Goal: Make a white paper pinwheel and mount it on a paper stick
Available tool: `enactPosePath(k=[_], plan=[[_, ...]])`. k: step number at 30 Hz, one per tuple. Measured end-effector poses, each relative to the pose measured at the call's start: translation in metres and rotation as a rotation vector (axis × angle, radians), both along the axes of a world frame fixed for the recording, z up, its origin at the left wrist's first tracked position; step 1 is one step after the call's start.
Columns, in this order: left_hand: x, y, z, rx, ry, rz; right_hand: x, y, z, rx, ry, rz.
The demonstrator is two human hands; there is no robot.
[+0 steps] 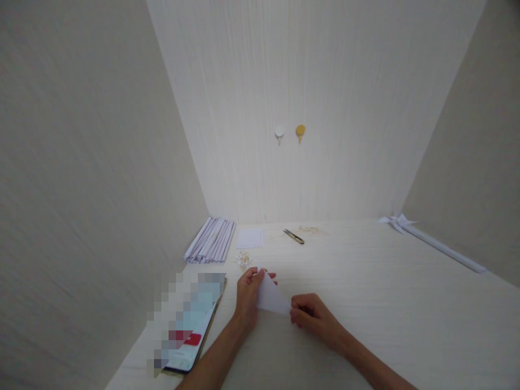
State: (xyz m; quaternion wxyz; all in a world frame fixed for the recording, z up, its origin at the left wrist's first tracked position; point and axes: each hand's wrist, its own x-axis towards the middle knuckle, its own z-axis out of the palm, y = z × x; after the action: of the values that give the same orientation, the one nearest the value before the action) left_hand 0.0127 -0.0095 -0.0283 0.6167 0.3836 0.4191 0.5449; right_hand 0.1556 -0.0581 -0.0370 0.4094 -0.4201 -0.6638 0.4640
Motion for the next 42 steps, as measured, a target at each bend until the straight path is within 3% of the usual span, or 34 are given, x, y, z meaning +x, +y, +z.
enactPosePath(k=[5,15,22,27,42], plan=[[0.003,-0.002,-0.004,-0.02,-0.019,-0.11,0.002,0.006,-0.002,0.023,0.168,-0.092],[0.006,-0.004,-0.008,-0.042,0.049,-0.24,-0.001,0.006,-0.008,0.067,0.002,-0.062],[0.006,-0.005,-0.009,-0.001,0.112,-0.247,-0.002,0.003,-0.004,-0.03,0.131,-0.014],[0.007,-0.007,-0.006,0.079,0.136,-0.315,-0.003,0.003,-0.002,-0.065,0.058,-0.13],[0.006,-0.004,-0.011,0.148,0.298,-0.215,-0.002,0.004,-0.005,-0.031,0.115,-0.054]])
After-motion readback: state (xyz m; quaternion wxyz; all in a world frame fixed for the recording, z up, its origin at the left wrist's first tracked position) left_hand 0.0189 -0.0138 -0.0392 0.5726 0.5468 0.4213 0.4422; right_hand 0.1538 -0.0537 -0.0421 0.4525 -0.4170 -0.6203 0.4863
